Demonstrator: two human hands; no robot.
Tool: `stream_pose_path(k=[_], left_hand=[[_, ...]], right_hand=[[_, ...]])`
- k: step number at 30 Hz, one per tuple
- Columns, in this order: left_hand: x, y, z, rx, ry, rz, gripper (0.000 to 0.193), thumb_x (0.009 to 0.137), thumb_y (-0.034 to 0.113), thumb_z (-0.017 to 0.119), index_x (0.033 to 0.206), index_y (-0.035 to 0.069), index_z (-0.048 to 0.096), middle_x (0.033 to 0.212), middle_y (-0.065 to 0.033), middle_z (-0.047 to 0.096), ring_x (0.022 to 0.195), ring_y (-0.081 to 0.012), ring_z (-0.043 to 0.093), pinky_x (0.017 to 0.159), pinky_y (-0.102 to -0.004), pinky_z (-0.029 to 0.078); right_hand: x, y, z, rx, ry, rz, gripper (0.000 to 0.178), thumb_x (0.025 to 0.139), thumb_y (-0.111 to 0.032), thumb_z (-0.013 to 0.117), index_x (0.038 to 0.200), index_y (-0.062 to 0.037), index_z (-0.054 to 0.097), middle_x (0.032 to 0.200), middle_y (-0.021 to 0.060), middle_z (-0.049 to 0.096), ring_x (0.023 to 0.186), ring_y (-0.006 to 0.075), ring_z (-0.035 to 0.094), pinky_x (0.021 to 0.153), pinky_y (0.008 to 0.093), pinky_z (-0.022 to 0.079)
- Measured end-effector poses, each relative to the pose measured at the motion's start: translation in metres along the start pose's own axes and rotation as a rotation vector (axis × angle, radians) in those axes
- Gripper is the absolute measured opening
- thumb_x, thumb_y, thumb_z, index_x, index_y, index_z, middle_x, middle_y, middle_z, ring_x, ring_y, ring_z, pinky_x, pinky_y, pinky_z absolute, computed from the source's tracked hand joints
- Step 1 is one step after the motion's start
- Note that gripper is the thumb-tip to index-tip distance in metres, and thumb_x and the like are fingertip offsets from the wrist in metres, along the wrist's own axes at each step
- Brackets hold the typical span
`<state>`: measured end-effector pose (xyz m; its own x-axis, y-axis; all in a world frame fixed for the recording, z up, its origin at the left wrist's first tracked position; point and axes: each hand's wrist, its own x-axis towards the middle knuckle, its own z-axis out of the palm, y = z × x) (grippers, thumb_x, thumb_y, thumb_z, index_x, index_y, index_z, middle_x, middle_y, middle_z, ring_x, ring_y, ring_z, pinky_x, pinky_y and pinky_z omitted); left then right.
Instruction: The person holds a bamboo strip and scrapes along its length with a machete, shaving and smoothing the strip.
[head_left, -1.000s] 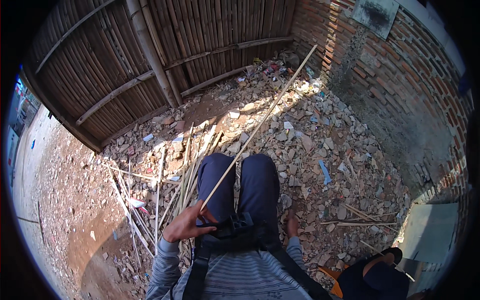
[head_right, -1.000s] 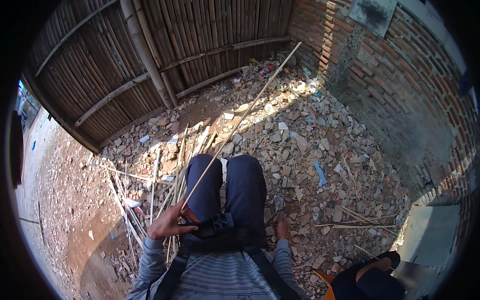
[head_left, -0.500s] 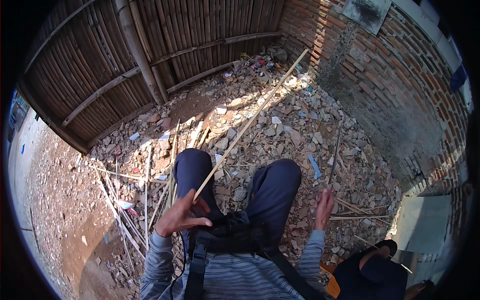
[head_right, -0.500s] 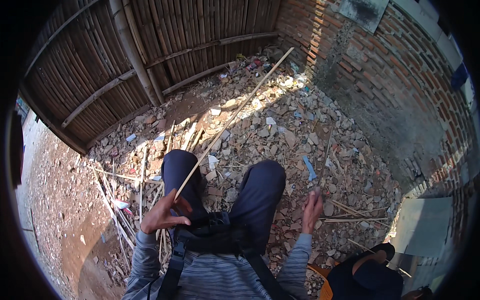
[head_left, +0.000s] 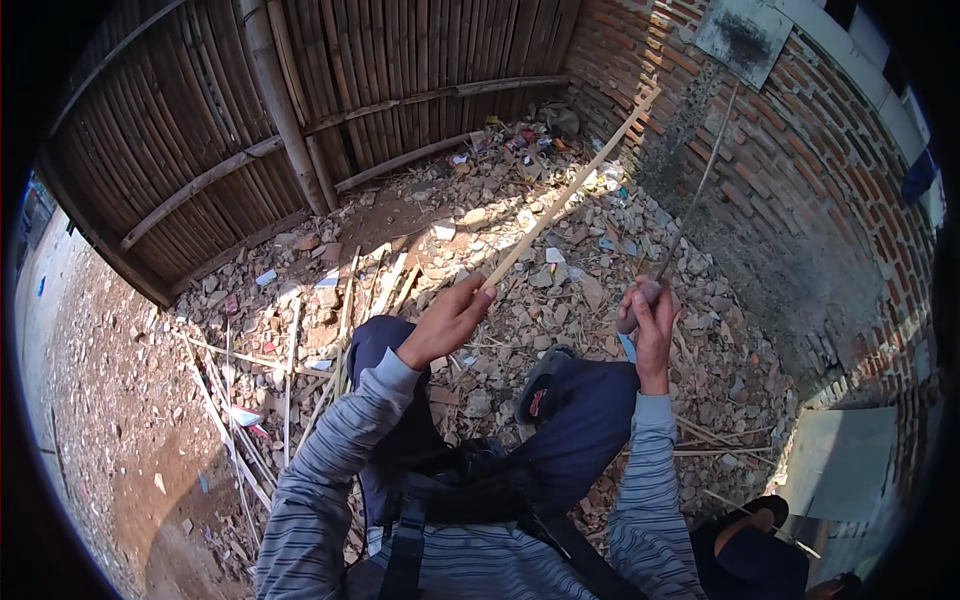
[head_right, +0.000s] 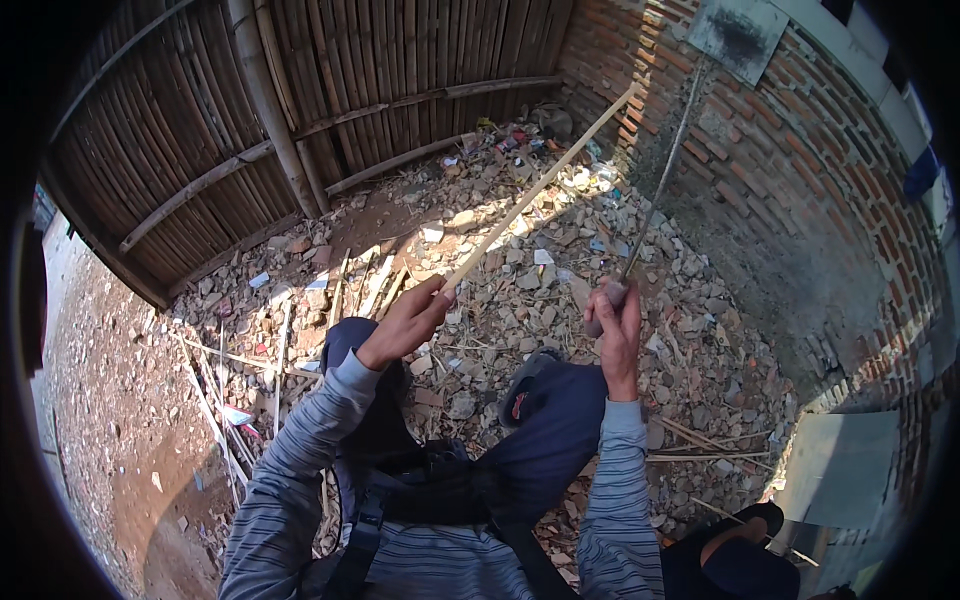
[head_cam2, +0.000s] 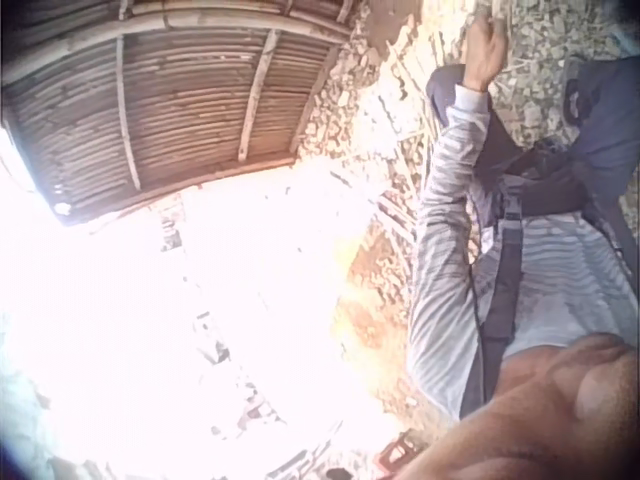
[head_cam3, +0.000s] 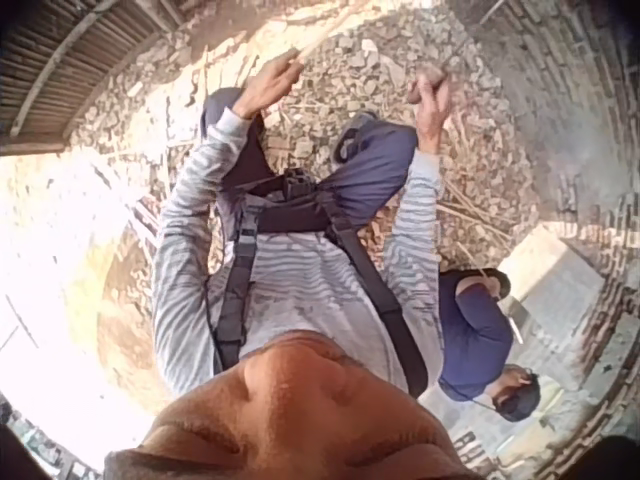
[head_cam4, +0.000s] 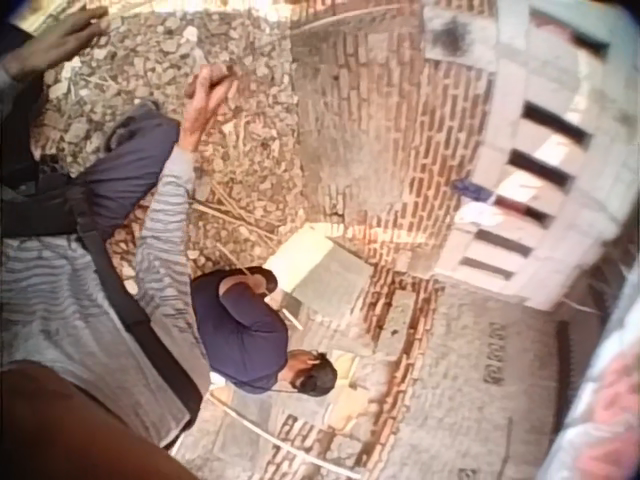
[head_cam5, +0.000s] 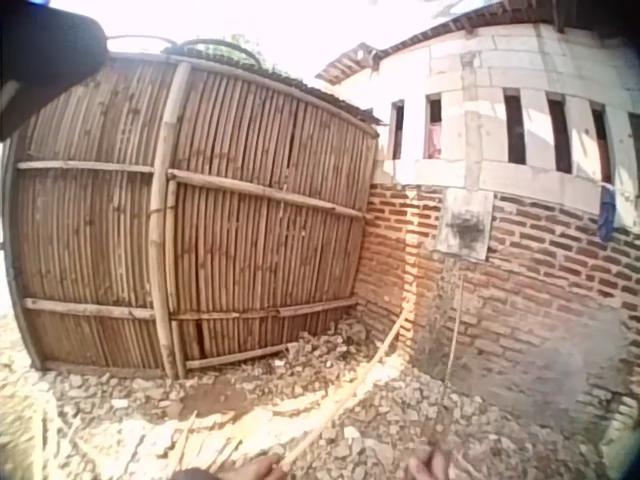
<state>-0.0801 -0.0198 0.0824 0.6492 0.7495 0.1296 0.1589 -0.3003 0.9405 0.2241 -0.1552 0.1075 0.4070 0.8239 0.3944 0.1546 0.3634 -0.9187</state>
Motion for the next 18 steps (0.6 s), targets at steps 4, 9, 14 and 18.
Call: stream_pose_path(k=[4, 9, 14, 18], left_hand=[[0.049, 0.007, 0.026, 0.015, 0.057, 0.129, 0.039, 0.110, 0.038, 0.052, 0.114, -0.001, 0.060, 0.078, -0.0132, 0.059, 0.072, -0.0250, 0.057, 0.069, -0.0423, 0.046], [0.094, -0.003, 0.029, -0.131, -0.044, 0.027, 0.045, 0.110, 0.041, 0.053, 0.125, 0.000, 0.061, 0.080, 0.0008, 0.050, 0.073, -0.0093, 0.047, 0.064, -0.0294, 0.041], [0.122, -0.037, 0.035, -0.146, 0.107, 0.106, 0.033, 0.109, 0.035, 0.055, 0.101, 0.003, 0.057, 0.075, 0.0027, 0.044, 0.070, -0.0089, 0.041, 0.062, -0.0300, 0.038], [0.118, -0.053, 0.040, -0.070, 0.172, 0.010, 0.035, 0.107, 0.035, 0.058, 0.108, 0.000, 0.060, 0.077, -0.0017, 0.052, 0.072, -0.0112, 0.046, 0.064, -0.0324, 0.040]], right_hand=[[0.025, 0.019, 0.023, -0.285, -0.085, 0.028, 0.031, 0.097, -0.028, 0.065, 0.113, -0.0021, 0.060, 0.082, 0.0051, 0.059, 0.071, 0.0155, 0.056, 0.066, 0.0348, 0.046], [0.069, 0.016, 0.053, -0.718, -0.261, -0.110, 0.038, 0.091, -0.032, 0.068, 0.113, -0.0011, 0.063, 0.084, 0.0200, 0.070, 0.076, 0.0377, 0.067, 0.071, 0.0456, 0.050], [0.116, 0.064, 0.059, -0.715, -0.323, -0.155, 0.035, 0.089, -0.030, 0.070, 0.111, -0.0037, 0.063, 0.087, 0.0222, 0.071, 0.080, 0.0444, 0.068, 0.071, 0.0525, 0.051], [0.128, 0.099, 0.063, -0.858, -0.462, 0.000, 0.045, 0.083, -0.032, 0.075, 0.117, -0.0070, 0.063, 0.086, 0.0206, 0.070, 0.083, 0.0449, 0.070, 0.073, 0.0520, 0.053]])
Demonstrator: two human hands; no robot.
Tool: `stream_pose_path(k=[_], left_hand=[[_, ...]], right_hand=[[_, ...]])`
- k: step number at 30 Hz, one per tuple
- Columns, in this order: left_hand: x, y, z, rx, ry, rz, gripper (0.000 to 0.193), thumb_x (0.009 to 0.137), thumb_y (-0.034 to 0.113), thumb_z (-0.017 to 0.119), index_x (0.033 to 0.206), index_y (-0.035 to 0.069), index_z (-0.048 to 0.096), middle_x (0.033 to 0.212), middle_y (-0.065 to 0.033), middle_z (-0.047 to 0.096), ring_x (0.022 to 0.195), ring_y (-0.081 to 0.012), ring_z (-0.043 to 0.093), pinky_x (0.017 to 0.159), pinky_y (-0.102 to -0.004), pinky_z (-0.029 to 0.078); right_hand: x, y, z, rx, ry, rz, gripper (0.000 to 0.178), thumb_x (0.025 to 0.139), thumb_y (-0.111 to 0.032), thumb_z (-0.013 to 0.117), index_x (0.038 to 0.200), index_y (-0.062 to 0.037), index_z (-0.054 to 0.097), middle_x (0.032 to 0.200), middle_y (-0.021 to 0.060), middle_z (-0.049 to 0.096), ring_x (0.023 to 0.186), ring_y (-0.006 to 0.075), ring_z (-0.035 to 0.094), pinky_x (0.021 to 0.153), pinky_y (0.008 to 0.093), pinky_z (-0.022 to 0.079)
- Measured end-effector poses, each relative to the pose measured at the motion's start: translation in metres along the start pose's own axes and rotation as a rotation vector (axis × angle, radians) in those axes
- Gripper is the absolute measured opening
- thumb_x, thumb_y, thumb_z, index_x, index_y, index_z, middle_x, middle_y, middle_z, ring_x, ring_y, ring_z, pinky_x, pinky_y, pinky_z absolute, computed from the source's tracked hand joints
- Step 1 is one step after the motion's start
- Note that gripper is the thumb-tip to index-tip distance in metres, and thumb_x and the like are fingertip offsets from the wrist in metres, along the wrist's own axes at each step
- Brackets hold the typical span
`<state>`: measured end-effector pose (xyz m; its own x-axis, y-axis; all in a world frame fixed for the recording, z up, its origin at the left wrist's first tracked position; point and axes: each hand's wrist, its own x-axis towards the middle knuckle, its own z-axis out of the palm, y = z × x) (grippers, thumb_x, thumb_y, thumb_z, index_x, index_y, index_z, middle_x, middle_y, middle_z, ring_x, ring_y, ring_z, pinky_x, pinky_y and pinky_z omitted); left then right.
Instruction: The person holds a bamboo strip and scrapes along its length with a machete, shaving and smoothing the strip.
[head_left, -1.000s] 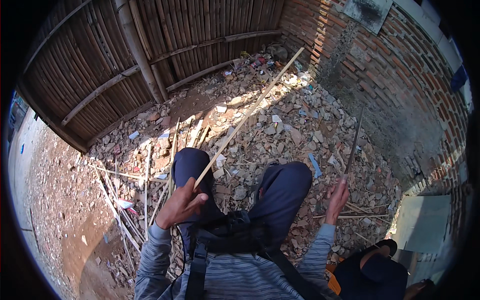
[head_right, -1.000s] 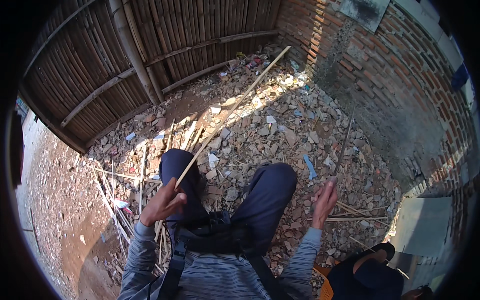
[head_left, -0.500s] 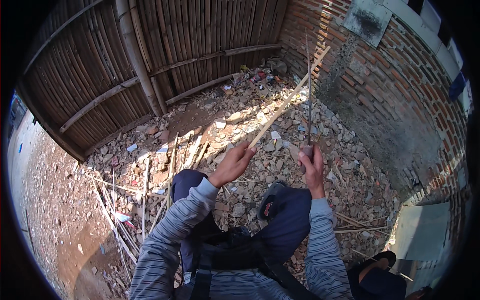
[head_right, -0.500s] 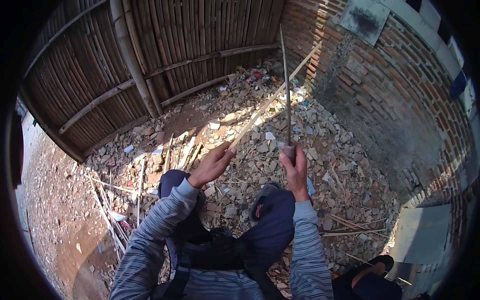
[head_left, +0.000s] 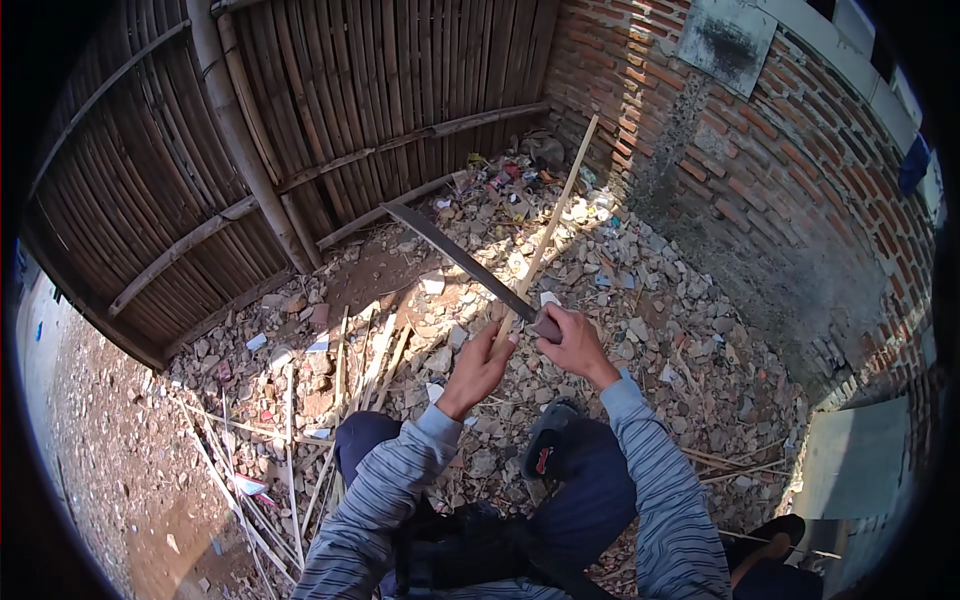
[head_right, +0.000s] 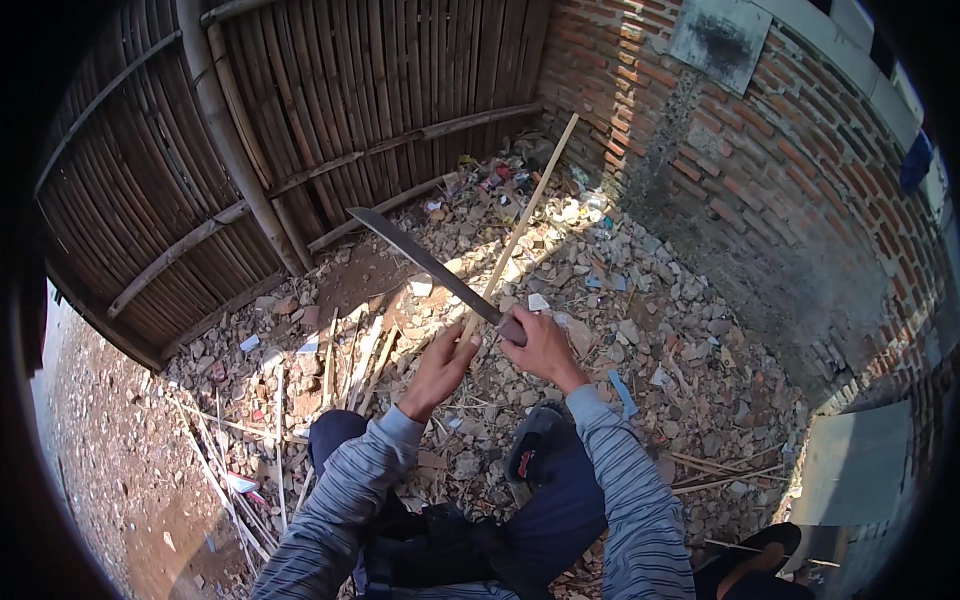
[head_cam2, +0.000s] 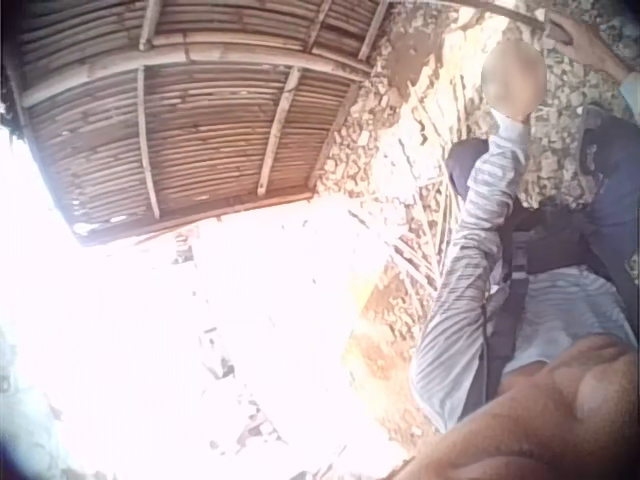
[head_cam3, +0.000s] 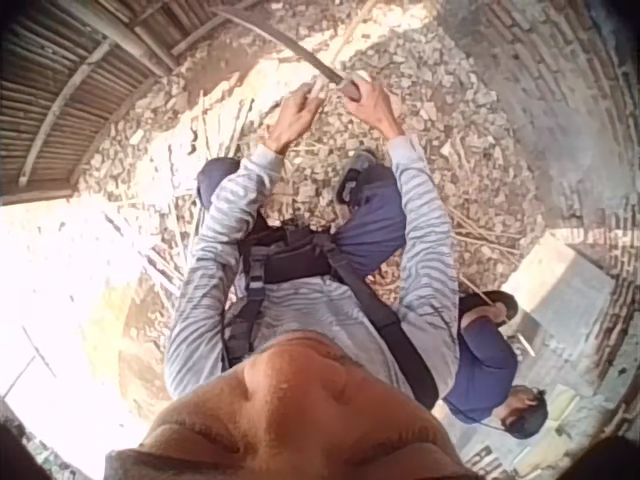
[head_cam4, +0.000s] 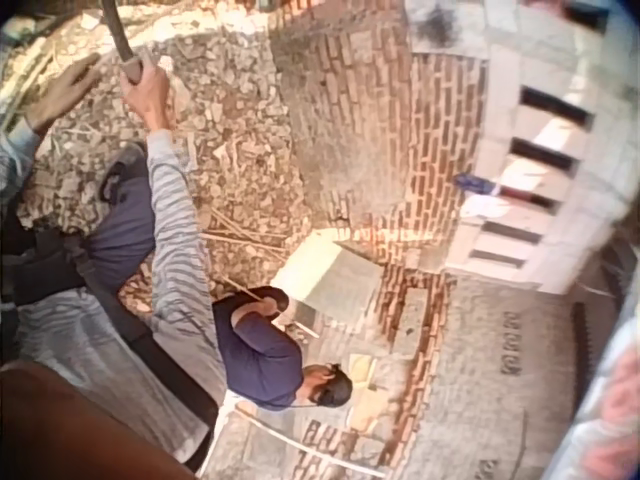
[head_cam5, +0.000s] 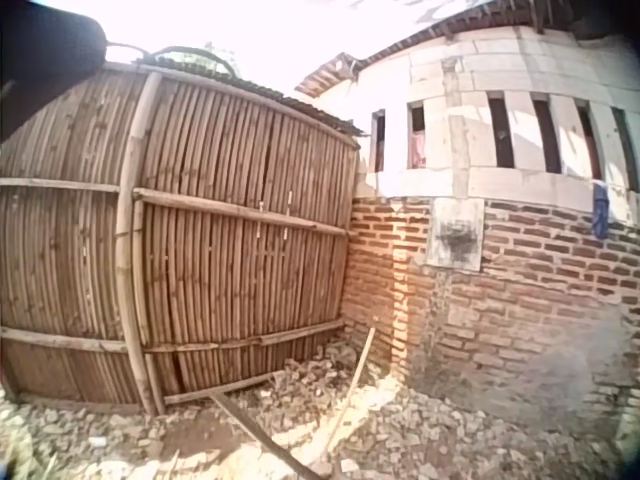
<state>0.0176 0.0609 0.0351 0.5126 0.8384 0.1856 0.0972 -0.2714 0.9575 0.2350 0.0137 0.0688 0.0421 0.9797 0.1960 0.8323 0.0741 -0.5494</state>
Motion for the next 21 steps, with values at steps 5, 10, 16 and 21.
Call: stream_pose_path(k=[5, 10, 16, 21], left_hand=[[-0.011, 0.006, 0.001, 0.074, -0.036, -0.131, 0.042, 0.103, 0.041, 0.063, 0.105, -0.001, 0.061, 0.074, -0.0165, 0.061, 0.066, -0.0261, 0.058, 0.063, -0.0423, 0.045], [-0.010, 0.017, -0.005, -0.010, -0.098, -0.160, 0.044, 0.106, 0.041, 0.063, 0.116, -0.002, 0.061, 0.076, -0.0065, 0.056, 0.070, -0.0130, 0.048, 0.063, -0.0340, 0.042], [-0.011, 0.014, -0.002, 0.073, -0.083, -0.131, 0.044, 0.106, 0.038, 0.064, 0.119, -0.004, 0.060, 0.072, -0.0115, 0.055, 0.066, -0.0172, 0.048, 0.061, -0.0383, 0.043], [-0.007, 0.007, -0.004, 0.143, -0.143, -0.078, 0.038, 0.104, 0.033, 0.068, 0.110, -0.003, 0.057, 0.068, -0.0108, 0.050, 0.063, -0.0161, 0.043, 0.057, -0.0373, 0.039]], right_hand=[[-0.001, -0.008, 0.015, -0.135, -0.036, 0.060, 0.046, 0.080, -0.036, 0.078, 0.119, -0.0120, 0.069, 0.083, 0.0179, 0.072, 0.081, 0.0402, 0.072, 0.070, 0.0506, 0.055], [0.007, -0.017, 0.016, -0.054, 0.084, 0.006, 0.032, 0.075, -0.038, 0.084, 0.091, -0.0121, 0.075, 0.066, 0.0134, 0.066, 0.067, 0.0387, 0.069, 0.063, 0.0484, 0.053], [0.006, -0.010, 0.028, -0.097, 0.029, -0.098, 0.031, 0.075, -0.040, 0.083, 0.089, -0.0131, 0.076, 0.070, 0.0118, 0.071, 0.068, 0.0368, 0.071, 0.063, 0.0482, 0.055], [0.008, 0.001, 0.031, -0.010, -0.021, -0.014, 0.025, 0.076, -0.035, 0.081, 0.080, -0.0111, 0.074, 0.068, 0.0140, 0.069, 0.067, 0.0382, 0.070, 0.064, 0.0488, 0.055]])
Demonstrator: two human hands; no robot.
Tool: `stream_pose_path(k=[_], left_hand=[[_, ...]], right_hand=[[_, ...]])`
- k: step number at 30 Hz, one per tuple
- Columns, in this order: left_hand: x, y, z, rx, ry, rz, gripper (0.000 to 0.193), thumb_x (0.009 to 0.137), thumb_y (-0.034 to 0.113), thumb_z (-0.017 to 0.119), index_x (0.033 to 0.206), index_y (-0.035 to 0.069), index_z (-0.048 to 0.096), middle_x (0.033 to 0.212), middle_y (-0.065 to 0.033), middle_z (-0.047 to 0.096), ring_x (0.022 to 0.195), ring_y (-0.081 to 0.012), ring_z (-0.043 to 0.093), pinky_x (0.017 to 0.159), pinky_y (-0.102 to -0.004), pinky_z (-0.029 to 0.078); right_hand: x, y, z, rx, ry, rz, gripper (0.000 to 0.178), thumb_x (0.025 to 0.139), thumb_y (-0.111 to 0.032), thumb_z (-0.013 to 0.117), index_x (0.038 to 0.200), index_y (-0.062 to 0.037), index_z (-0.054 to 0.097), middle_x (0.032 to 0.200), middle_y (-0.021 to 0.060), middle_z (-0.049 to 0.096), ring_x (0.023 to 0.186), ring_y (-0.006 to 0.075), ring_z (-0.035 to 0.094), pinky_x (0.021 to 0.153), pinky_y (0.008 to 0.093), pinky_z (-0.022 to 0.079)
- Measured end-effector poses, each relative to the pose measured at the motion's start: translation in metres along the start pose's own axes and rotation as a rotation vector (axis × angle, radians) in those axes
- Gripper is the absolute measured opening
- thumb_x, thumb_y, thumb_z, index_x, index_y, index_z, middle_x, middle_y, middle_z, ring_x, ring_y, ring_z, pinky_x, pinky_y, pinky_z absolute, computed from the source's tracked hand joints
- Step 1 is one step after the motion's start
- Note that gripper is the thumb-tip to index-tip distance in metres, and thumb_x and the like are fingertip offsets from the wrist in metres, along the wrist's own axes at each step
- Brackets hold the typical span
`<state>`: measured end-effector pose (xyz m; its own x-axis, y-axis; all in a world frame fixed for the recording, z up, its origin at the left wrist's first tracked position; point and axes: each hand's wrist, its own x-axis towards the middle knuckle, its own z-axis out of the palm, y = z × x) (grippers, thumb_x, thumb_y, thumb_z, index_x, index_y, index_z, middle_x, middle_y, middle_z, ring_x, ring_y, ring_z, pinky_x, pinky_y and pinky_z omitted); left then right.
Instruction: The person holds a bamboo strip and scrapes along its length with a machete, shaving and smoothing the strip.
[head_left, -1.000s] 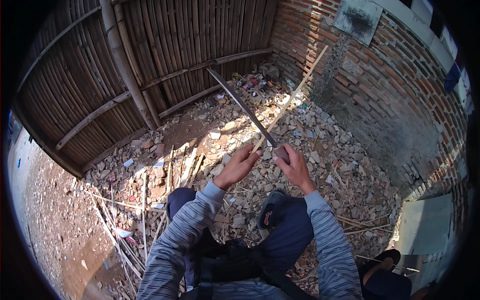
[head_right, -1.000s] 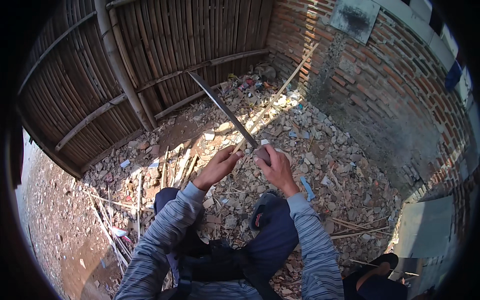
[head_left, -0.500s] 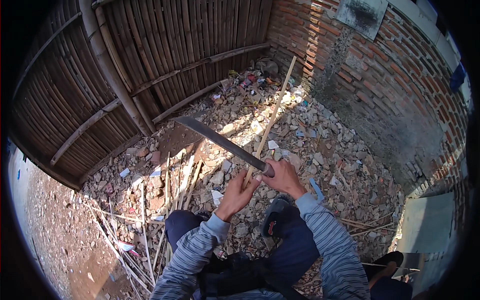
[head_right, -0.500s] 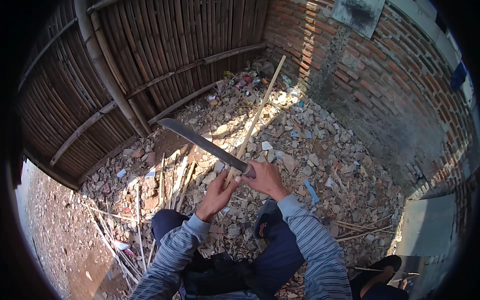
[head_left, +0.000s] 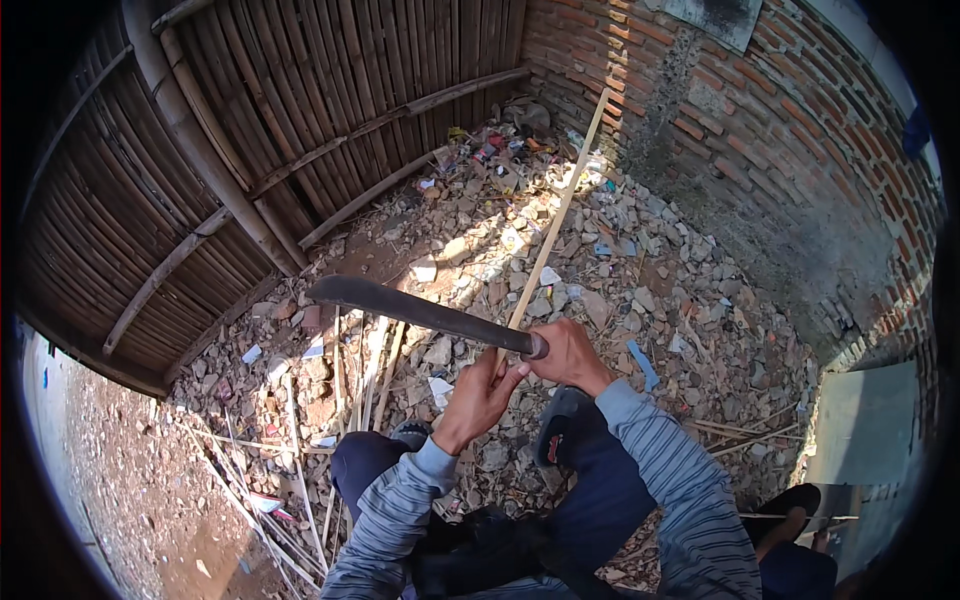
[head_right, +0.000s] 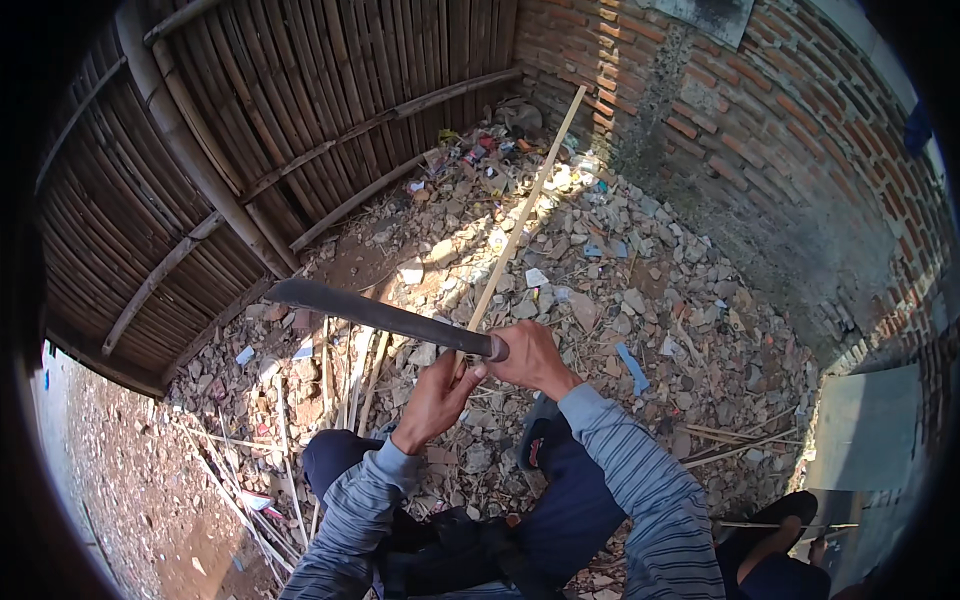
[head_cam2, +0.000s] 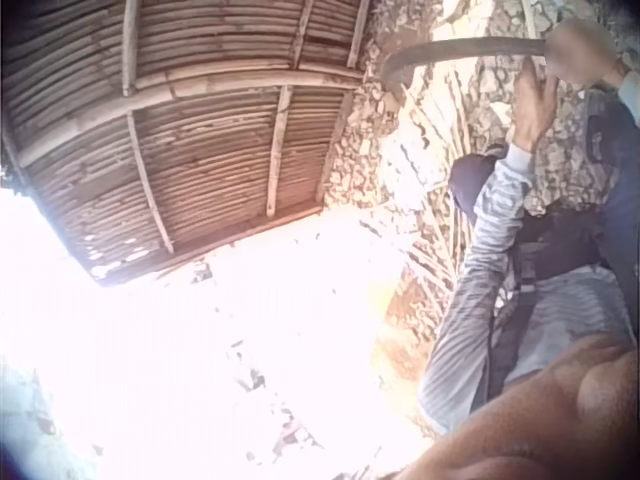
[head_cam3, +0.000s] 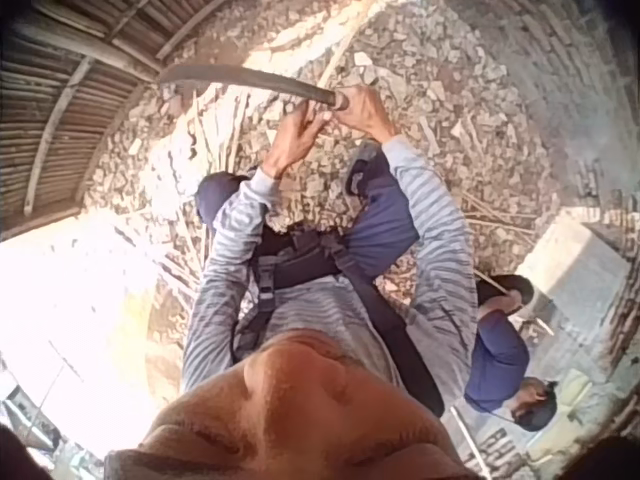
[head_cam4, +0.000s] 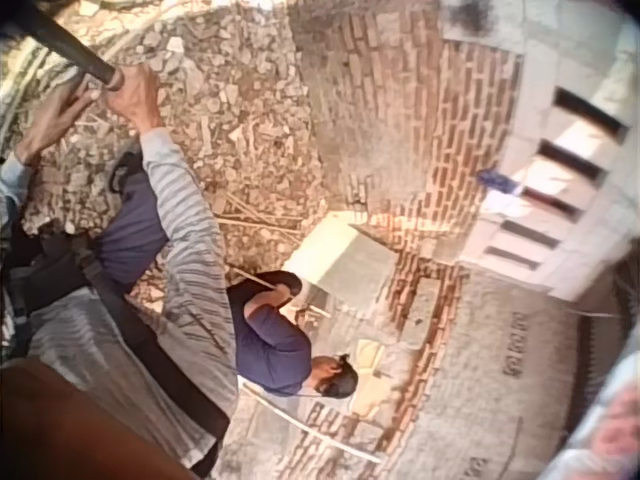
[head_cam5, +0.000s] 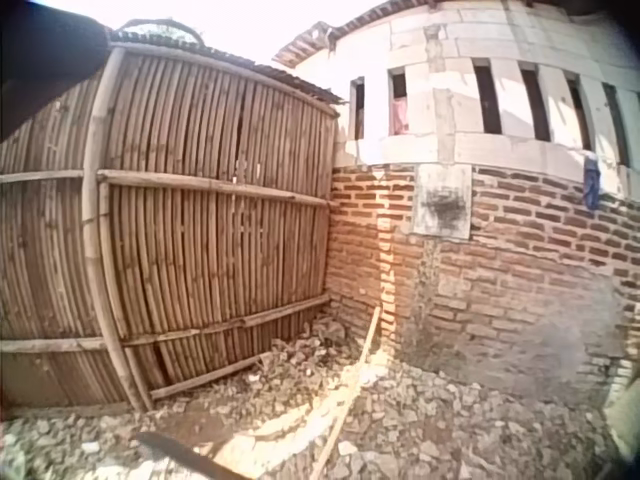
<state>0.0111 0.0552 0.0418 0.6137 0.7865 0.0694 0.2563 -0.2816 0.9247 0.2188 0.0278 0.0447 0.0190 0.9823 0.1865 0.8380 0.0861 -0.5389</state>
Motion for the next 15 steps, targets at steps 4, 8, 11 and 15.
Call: stream_pose_path(k=[4, 8, 11, 15], left_hand=[[-0.002, 0.001, 0.000, -0.154, 0.018, 0.005, 0.036, 0.103, 0.031, 0.070, 0.094, 0.002, 0.050, 0.068, -0.0001, 0.042, 0.064, -0.0107, 0.037, 0.055, -0.0327, 0.033], [-0.004, 0.002, 0.002, -0.173, 0.001, 0.017, 0.039, 0.102, 0.030, 0.072, 0.091, 0.002, 0.047, 0.066, -0.0048, 0.043, 0.063, -0.0147, 0.038, 0.056, -0.0348, 0.037], [-0.006, 0.002, 0.004, -0.165, -0.036, 0.012, 0.037, 0.102, 0.031, 0.071, 0.091, 0.002, 0.050, 0.067, -0.0038, 0.046, 0.065, -0.0138, 0.041, 0.057, -0.0347, 0.038], [-0.004, 0.002, 0.009, -0.189, -0.026, -0.048, 0.037, 0.107, 0.035, 0.062, 0.095, 0.001, 0.054, 0.068, -0.0074, 0.051, 0.063, -0.0162, 0.044, 0.057, -0.0374, 0.039]], right_hand=[[0.007, 0.001, 0.001, 0.023, 0.042, 0.020, 0.019, 0.078, -0.028, 0.076, 0.079, -0.0085, 0.073, 0.068, 0.0171, 0.067, 0.068, 0.0409, 0.069, 0.064, 0.0495, 0.054], [0.013, 0.020, -0.016, 0.049, 0.104, 0.108, 0.020, 0.079, -0.026, 0.074, 0.080, -0.0055, 0.072, 0.068, 0.0193, 0.066, 0.067, 0.0423, 0.067, 0.064, 0.0483, 0.053], [0.012, 0.034, -0.018, 0.089, 0.128, 0.219, 0.024, 0.080, -0.025, 0.075, 0.087, -0.0020, 0.073, 0.067, 0.0210, 0.064, 0.062, 0.0397, 0.063, 0.063, 0.0442, 0.052], [0.008, 0.024, -0.022, 0.186, 0.144, 0.168, 0.021, 0.088, -0.019, 0.077, 0.086, 0.0017, 0.072, 0.058, 0.0079, 0.059, 0.055, 0.0182, 0.057, 0.058, 0.0393, 0.045]])
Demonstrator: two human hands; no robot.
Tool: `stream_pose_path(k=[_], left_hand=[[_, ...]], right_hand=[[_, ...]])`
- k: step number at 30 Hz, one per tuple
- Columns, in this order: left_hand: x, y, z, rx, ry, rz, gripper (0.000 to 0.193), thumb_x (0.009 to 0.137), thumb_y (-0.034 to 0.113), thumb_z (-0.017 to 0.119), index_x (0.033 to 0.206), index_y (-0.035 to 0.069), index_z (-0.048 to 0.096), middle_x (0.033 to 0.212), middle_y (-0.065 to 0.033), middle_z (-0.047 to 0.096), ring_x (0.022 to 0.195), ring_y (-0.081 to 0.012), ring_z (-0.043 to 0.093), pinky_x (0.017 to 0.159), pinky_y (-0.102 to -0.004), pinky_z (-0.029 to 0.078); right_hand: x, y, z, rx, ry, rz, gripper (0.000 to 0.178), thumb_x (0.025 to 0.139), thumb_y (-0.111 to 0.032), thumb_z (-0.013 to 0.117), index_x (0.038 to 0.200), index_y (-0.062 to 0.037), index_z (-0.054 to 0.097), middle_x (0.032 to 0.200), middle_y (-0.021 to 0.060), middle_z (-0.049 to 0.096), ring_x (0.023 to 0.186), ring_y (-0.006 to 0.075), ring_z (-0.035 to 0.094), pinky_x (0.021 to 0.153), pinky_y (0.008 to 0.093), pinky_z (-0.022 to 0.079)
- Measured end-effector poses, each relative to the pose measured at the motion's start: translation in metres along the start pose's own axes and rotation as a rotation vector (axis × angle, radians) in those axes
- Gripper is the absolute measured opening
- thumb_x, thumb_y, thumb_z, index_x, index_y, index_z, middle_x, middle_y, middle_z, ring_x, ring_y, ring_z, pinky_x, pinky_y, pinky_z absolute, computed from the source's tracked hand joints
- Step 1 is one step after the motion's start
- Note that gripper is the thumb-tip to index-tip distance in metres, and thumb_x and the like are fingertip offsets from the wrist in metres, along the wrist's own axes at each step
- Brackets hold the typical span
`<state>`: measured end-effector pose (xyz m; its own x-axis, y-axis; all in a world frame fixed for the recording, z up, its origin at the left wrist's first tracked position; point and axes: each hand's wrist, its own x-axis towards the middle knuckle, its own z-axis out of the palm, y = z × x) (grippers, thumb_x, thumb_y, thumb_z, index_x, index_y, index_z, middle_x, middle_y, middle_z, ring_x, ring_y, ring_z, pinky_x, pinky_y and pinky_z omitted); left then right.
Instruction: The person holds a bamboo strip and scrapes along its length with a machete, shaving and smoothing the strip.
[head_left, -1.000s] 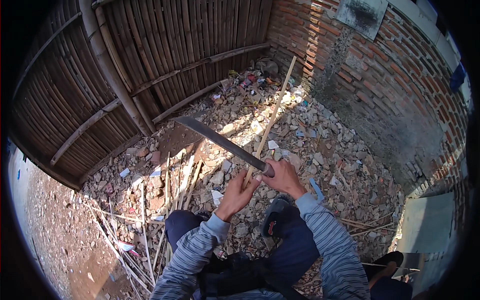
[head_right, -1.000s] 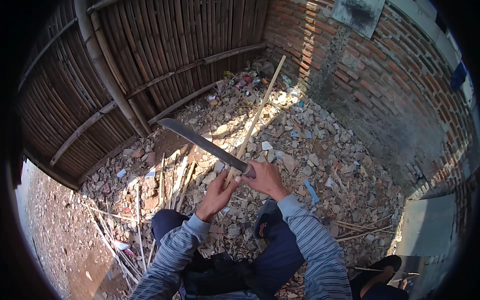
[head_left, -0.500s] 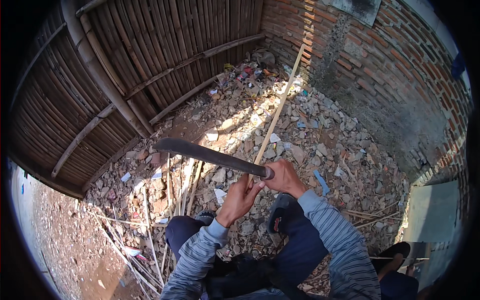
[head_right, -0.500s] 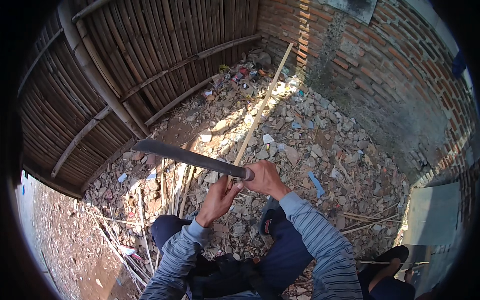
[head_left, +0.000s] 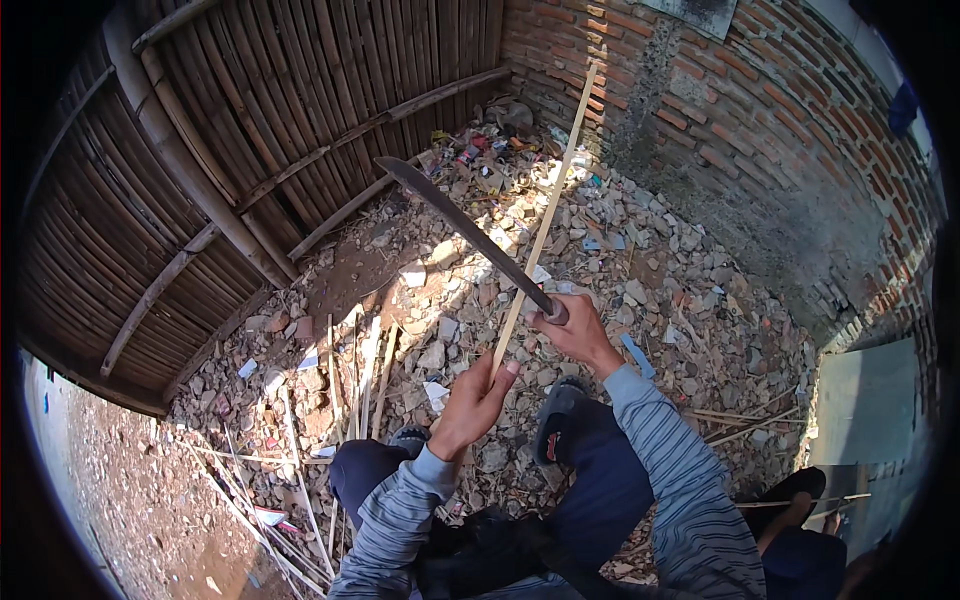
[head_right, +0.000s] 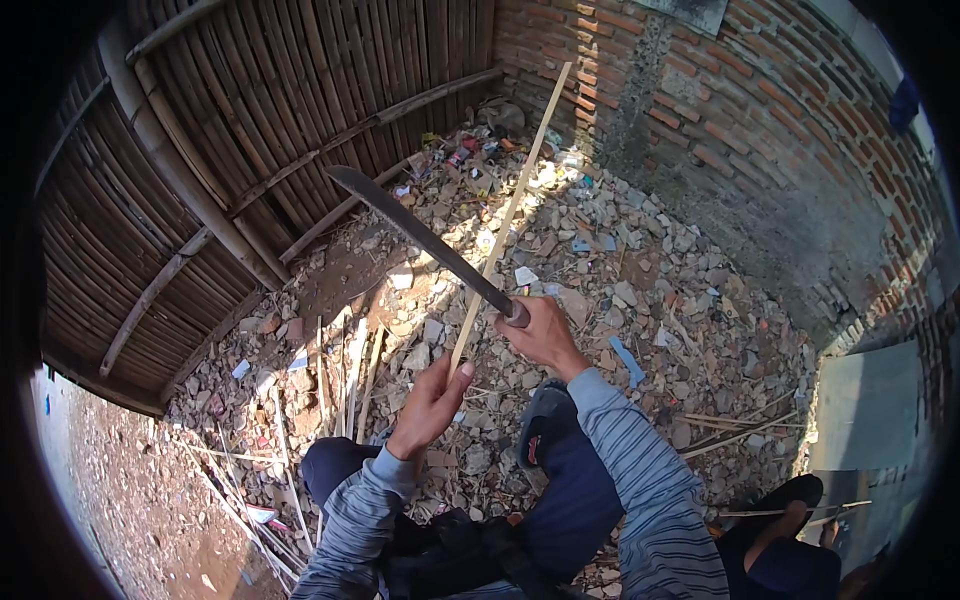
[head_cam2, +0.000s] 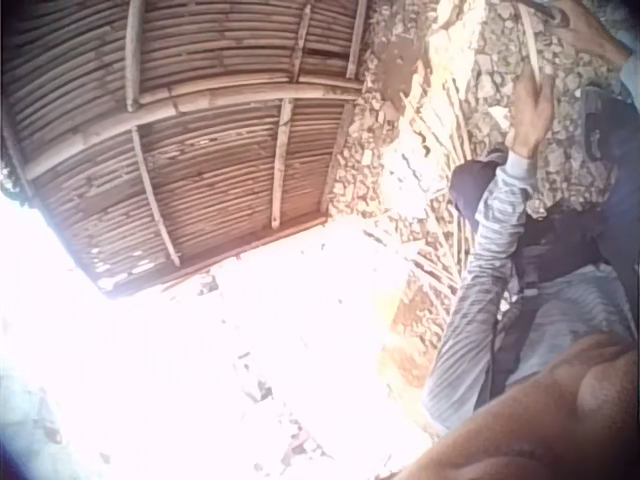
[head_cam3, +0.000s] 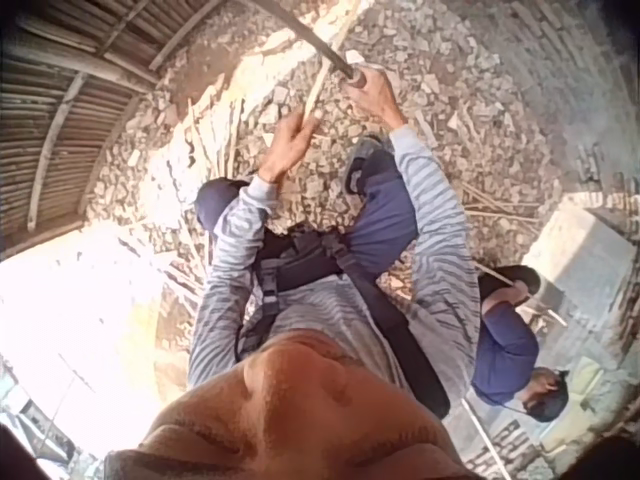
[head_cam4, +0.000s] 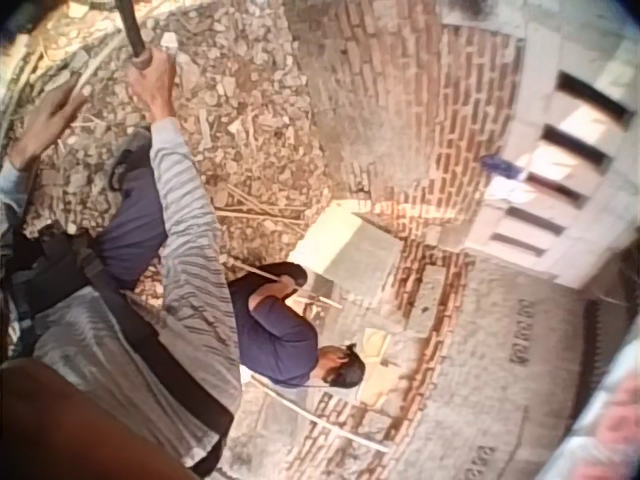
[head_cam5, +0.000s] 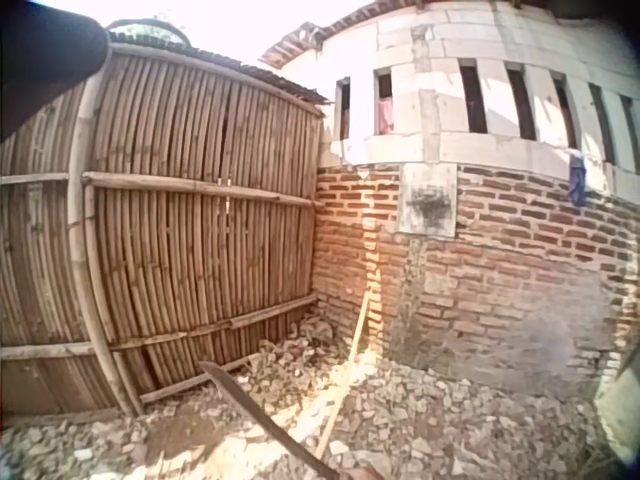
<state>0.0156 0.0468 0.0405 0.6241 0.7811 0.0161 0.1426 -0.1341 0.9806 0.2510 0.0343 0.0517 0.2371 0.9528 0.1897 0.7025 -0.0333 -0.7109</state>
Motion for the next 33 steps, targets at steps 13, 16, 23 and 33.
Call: stream_pose_path(k=[13, 16, 23, 33], left_hand=[[0.008, -0.010, 0.003, 0.082, -0.019, 0.058, 0.029, 0.111, 0.029, 0.051, 0.102, 0.001, 0.050, 0.070, -0.0178, 0.056, 0.061, -0.0352, 0.054, 0.059, -0.0465, 0.041], [0.011, -0.002, 0.012, 0.124, 0.044, 0.096, 0.028, 0.111, 0.028, 0.049, 0.105, 0.001, 0.049, 0.071, -0.0195, 0.058, 0.062, -0.0392, 0.057, 0.060, -0.0485, 0.041], [0.022, -0.016, 0.014, 0.084, 0.199, 0.135, 0.031, 0.112, 0.026, 0.048, 0.099, -0.003, 0.052, 0.067, -0.0230, 0.056, 0.062, -0.0457, 0.056, 0.060, -0.0506, 0.042], [0.017, -0.025, 0.007, 0.482, 0.315, 0.071, 0.024, 0.109, 0.018, 0.049, 0.109, -0.001, 0.061, 0.071, -0.0257, 0.064, 0.062, -0.0465, 0.064, 0.059, -0.0548, 0.049]], right_hand=[[-0.007, -0.019, 0.004, 0.851, -0.128, 0.215, 0.022, 0.097, -0.026, 0.075, 0.101, -0.0041, 0.075, 0.058, -0.0094, 0.047, 0.049, 0.0013, 0.039, 0.046, 0.0274, 0.026], [-0.008, -0.015, 0.012, 0.722, -0.086, 0.208, 0.025, 0.096, -0.028, 0.077, 0.098, -0.0032, 0.074, 0.058, -0.0090, 0.048, 0.050, 0.0019, 0.040, 0.047, 0.0279, 0.029], [-0.005, -0.015, 0.028, 0.419, -0.056, -0.022, 0.026, 0.095, -0.026, 0.079, 0.093, -0.0016, 0.069, 0.061, -0.0050, 0.056, 0.056, 0.0037, 0.049, 0.050, 0.0293, 0.037], [-0.012, -0.006, 0.027, -0.201, -0.104, -0.219, 0.026, 0.087, -0.031, 0.081, 0.093, -0.0064, 0.072, 0.067, 0.0164, 0.065, 0.063, 0.0393, 0.066, 0.059, 0.0452, 0.049]])
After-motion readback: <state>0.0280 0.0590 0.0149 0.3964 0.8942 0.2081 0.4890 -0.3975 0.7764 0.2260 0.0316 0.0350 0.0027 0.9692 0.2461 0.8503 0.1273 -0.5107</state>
